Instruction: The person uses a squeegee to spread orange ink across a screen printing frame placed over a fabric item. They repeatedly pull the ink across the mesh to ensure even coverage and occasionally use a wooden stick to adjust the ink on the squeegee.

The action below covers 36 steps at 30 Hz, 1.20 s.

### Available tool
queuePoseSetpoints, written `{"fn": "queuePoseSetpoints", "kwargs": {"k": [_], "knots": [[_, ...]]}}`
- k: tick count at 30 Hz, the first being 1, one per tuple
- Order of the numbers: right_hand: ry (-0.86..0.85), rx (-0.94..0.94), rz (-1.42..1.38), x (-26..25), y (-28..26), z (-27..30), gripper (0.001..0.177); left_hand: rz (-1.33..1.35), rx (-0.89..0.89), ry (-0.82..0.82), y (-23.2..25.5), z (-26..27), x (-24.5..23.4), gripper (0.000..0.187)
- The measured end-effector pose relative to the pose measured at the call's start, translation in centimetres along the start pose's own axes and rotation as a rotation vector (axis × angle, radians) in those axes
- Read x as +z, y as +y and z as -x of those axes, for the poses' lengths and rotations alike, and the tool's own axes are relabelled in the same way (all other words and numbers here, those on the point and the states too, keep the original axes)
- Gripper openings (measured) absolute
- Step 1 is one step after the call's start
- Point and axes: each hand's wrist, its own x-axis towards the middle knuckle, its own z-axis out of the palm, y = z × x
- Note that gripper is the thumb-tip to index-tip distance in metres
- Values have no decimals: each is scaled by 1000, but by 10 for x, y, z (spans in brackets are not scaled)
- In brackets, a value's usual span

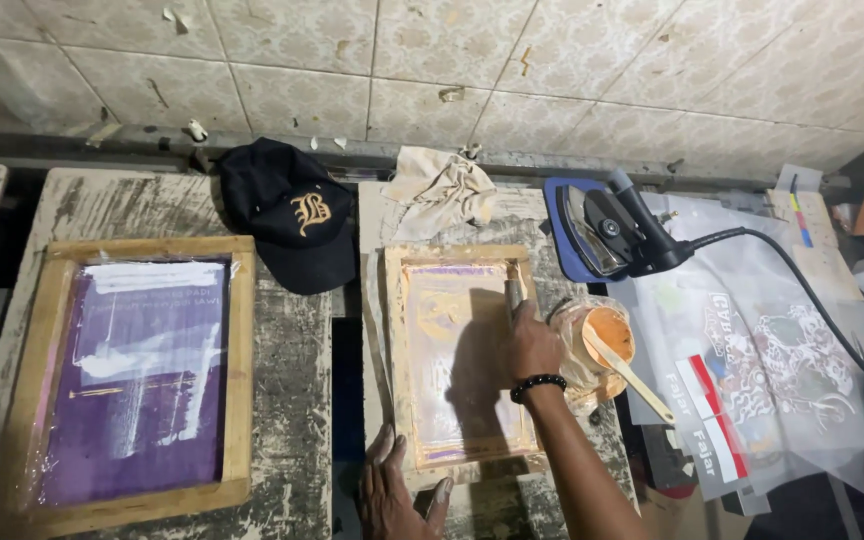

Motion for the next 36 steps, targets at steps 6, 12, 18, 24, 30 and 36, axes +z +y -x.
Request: {"fn": "queuePoseSetpoints", "kwargs": {"k": [6,12,18,24,30,36], "knots": [[-122,36,-145,-18,-6,0,12,8,-5,-47,4,-3,-6,80],[34,-8,19,17,14,-23,16,3,-45,-61,8,-3,-10,80],[-141,-29,-104,-42,-21,-9,60,28,9,-7,4,-4,-5,77],[-35,96,-94,-7,0,-25,8,22,-29,-50,1,0,-3,79],[-138,34,-99,-29,-24,-26,52,33,-10,1,-5,2,10,79],[-122,193,-334,-31,0,-45,37,34,-19,-38,-2,-1,4,79]]}}
